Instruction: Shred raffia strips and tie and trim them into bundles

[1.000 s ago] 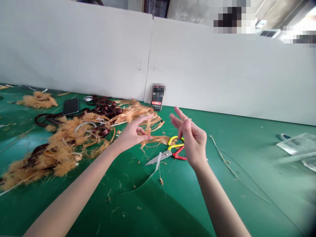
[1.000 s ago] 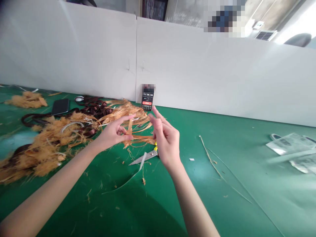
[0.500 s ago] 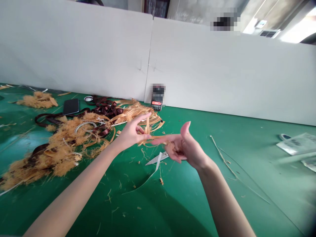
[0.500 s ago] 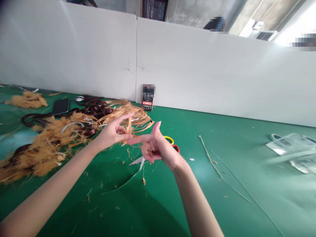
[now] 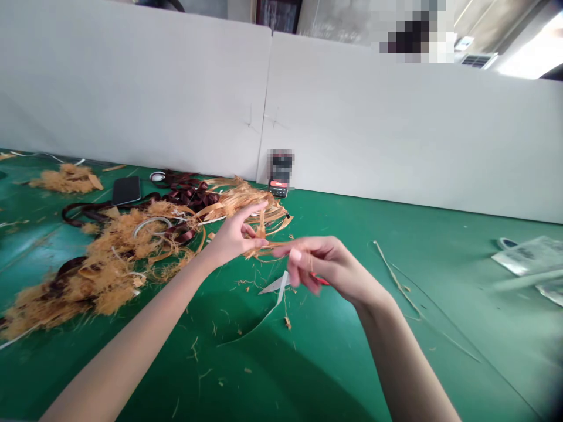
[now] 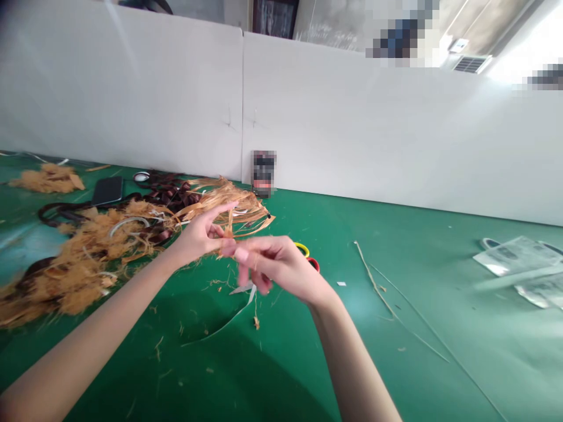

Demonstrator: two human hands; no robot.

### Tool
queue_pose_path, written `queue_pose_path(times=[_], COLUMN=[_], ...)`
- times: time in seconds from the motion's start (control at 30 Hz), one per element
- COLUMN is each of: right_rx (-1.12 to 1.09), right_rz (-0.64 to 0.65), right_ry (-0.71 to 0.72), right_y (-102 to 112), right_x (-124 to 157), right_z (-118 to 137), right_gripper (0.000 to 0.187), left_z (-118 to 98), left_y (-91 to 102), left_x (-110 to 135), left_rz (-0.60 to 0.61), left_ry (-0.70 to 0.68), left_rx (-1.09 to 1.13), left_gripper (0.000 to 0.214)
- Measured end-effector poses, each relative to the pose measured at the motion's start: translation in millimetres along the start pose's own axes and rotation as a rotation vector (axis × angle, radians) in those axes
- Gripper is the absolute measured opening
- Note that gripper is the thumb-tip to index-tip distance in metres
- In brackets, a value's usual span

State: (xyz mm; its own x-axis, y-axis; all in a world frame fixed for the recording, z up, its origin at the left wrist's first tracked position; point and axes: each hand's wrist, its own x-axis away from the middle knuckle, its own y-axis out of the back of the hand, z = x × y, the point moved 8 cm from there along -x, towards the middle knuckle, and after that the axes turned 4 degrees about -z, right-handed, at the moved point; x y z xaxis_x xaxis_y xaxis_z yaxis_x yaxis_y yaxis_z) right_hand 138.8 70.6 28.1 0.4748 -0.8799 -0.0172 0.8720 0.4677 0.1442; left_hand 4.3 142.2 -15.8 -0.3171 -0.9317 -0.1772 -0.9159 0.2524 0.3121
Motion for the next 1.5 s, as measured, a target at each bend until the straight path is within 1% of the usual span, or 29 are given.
queue_pose_path(times=[0.03, 0.1, 0.2, 0.23, 0.3, 0.37, 0.4, 0.47, 0.57, 0.63, 0.7, 0.73, 0.77, 0.83, 0.87, 0.93, 0.97, 1.0, 1.03, 1.1, 1.13, 1.2, 1.23, 1.27, 1.33, 1.4, 1.43, 1.47, 1.5], right_rx=[0.015, 0.199, 0.712, 0.871, 1.079, 1.12, 1.082, 0.937, 0.564, 0.253, -0.035, -0.152, -0.251, -0.372, -0.384, -0.293, -0.197, -0.081, 0.033, 0.175, 0.183, 0.101, 0.039, -0.022, -0.12, -0.117, -0.056, 0.047, 0.183], right_rz=[-0.091, -0.247, -0.417, -0.473, -0.601, -0.732, -0.782, -0.82, -0.769, -0.643, -0.464, -0.378, -0.309, -0.253, -0.255, -0.313, -0.35, -0.372, -0.364, -0.252, -0.158, 0.018, 0.065, 0.075, 0.022, -0.072, -0.118, -0.164, -0.216], right_ry=[0.1, 0.282, 0.453, 0.478, 0.506, 0.516, 0.517, 0.498, 0.368, 0.239, 0.14, 0.105, 0.075, 0.037, 0.016, -0.042, -0.099, -0.178, -0.266, -0.404, -0.424, -0.36, -0.304, -0.239, -0.088, 0.066, 0.138, 0.201, 0.251], right_y=[6, 13, 15, 15, 20, 26, 29, 34, 41, 40, 32, 26, 22, 18, 18, 21, 23, 25, 26, 21, 15, 1, -3, -5, -3, 4, 7, 9, 12], right_x=[-1, -2, -2, -3, -2, 2, 4, 8, 6, 0, -7, -10, -11, -13, -13, -12, -10, -8, -6, -1, 0, 1, 1, 0, -2, -5, -7, -9, -10], right_z=[8, 20, 28, 27, 27, 29, 31, 32, 25, 15, 8, 7, 7, 7, 6, 2, -3, -9, -16, -27, -29, -24, -19, -12, 2, 13, 16, 17, 17], right_gripper=[0.03, 0.037, 0.053, 0.052, 0.035, 0.019, 0.02, 0.03, 0.05, 0.067, 0.081, 0.083, 0.08, 0.059, 0.051, 0.061, 0.065, 0.064, 0.056, 0.035, 0.033, 0.037, 0.037, 0.037, 0.034, 0.028, 0.026, 0.031, 0.04], left_z=[1, 2, 0, -1, -2, -1, -1, 0, 2, 3, 4, 5, 5, 5, 5, 4, 4, 3, 3, 0, -2, -6, -6, -6, -4, -1, 0, -1, -2], left_y=[-2.9, -8.1, -11.8, -11.9, -10.9, -9.9, -9.7, -9.0, -8.0, -8.4, -9.1, -9.4, -9.6, -9.1, -8.7, -6.2, -4.8, -3.1, -1.1, 3.1, 4.9, 7.2, 6.9, 5.8, 2.0, -3.3, -5.8, -7.9, -9.6], left_x=[1, 3, 6, 6, 7, 7, 7, 7, 7, 7, 6, 6, 6, 6, 6, 5, 4, 4, 3, 2, 2, 2, 2, 2, 3, 4, 4, 5, 6], left_rz=[0.012, 0.031, 0.047, 0.048, 0.046, 0.047, 0.048, 0.045, 0.034, 0.039, 0.049, 0.052, 0.054, 0.048, 0.047, 0.03, 0.024, 0.018, 0.011, -0.009, -0.019, -0.037, -0.036, -0.031, -0.015, 0.006, 0.015, 0.018, 0.02], left_ry=[0.004, -0.004, -0.028, -0.029, -0.02, -0.001, 0.008, 0.024, 0.028, 0.04, 0.052, 0.055, 0.057, 0.057, 0.058, 0.047, 0.046, 0.048, 0.049, 0.036, 0.02, -0.016, -0.023, -0.023, -0.015, -0.002, 0.003, 0.001, -0.005], left_rx=[0.01, 0.025, 0.025, 0.022, 0.02, 0.027, 0.033, 0.042, 0.03, 0.025, 0.036, 0.044, 0.049, 0.044, 0.034, 0.017, 0.013, 0.013, 0.017, 0.021, 0.018, 0.012, 0.01, 0.008, 0.015, 0.027, 0.031, 0.034, 0.037], left_gripper=[0.081, 0.08, 0.078, 0.077, 0.076, 0.077, 0.078, 0.079, 0.078, 0.079, 0.081, 0.081, 0.082, 0.082, 0.082, 0.082, 0.082, 0.082, 0.083, 0.083, 0.082, 0.079, 0.079, 0.079, 0.08, 0.081, 0.081, 0.08, 0.079])
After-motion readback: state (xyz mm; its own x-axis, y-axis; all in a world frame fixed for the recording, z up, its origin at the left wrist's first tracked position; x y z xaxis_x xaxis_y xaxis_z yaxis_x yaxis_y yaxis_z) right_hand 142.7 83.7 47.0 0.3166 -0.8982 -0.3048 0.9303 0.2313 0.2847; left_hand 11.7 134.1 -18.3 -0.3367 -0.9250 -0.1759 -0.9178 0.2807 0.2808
